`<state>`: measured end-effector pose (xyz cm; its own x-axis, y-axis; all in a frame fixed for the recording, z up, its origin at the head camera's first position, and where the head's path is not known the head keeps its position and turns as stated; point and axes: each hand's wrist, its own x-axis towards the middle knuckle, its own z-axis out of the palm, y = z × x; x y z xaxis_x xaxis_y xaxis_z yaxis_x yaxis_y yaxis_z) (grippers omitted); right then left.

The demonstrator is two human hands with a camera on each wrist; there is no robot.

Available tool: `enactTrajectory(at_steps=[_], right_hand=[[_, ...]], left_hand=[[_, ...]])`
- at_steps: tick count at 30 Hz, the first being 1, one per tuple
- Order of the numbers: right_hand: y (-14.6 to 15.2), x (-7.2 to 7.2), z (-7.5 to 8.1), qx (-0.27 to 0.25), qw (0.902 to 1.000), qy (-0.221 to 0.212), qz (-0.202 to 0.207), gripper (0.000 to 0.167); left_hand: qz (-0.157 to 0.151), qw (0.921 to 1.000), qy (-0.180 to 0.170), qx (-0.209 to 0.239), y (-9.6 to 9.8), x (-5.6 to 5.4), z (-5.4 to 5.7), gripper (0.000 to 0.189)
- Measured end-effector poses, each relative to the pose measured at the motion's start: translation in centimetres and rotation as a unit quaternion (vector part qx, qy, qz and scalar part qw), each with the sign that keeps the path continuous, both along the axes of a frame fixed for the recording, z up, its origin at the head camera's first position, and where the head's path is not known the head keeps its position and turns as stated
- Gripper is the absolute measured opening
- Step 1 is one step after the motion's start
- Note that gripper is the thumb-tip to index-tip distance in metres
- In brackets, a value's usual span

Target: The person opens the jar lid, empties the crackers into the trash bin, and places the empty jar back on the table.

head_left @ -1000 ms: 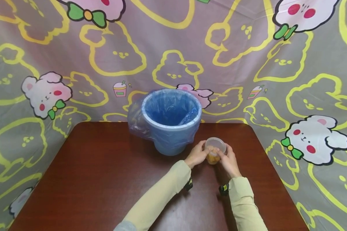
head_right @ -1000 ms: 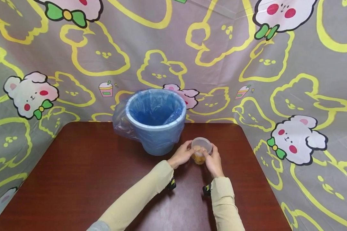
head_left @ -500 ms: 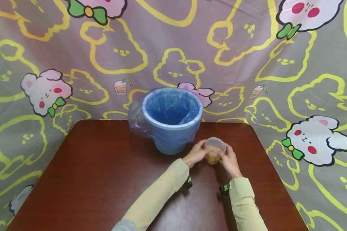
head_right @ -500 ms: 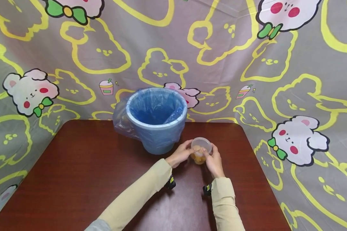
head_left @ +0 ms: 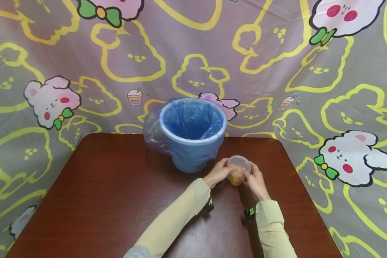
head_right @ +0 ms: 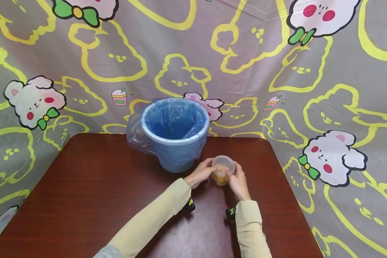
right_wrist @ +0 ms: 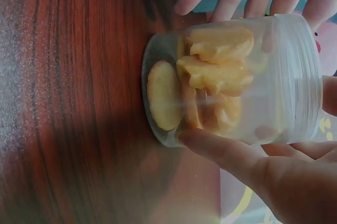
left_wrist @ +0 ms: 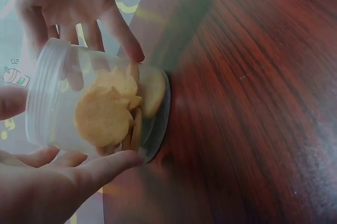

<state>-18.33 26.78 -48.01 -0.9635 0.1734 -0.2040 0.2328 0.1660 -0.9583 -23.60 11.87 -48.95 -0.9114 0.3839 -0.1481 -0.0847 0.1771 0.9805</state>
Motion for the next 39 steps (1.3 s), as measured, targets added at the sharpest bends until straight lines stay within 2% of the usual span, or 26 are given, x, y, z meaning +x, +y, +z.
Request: enactTrajectory(at_steps=[3,9,11,17,26,31,39], right_hand=[[-0.1,0.2,0.0,0.000,1.0000,0.000,0.001,0.058],[-0.3,0.4,0.1,-0.005,1.0000,-0.001,-0.001,0.057],[-0.3,0.5,0.1,-0.005,1.0000,-0.002,0.000,0.058],[-0.4,0.5,0.1,-0.005,1.0000,-0.002,-0.005,0.057],[-0.5,0.9,0.0,-0.009,0.9999,-0.003,-0.005,0.058],[-0.6,1.1,-0.1,-0.016,0.9999,0.000,-0.005,0.058],[-0.7,1.5,-0.3,-0.027,0.9996,0.000,0.001,0.058]], left_hand=[[0.002,1.0000,-0.002,-0.005,-0.1,0.1,0.0,0.053],[0.002,0.9982,-0.059,0.016,-0.3,0.1,-0.1,0.053],[0.004,0.9985,-0.053,0.013,-0.3,0.1,-0.3,0.053],[0.007,0.9999,-0.004,0.007,-0.4,0.1,-0.7,0.051],[0.013,0.9996,0.022,-0.009,-0.6,0.3,-0.6,0.046],[-0.006,0.9997,0.022,-0.011,-0.9,0.2,-0.6,0.047],[-0.037,0.9993,-0.008,-0.006,-1.4,0.2,-0.8,0.048]])
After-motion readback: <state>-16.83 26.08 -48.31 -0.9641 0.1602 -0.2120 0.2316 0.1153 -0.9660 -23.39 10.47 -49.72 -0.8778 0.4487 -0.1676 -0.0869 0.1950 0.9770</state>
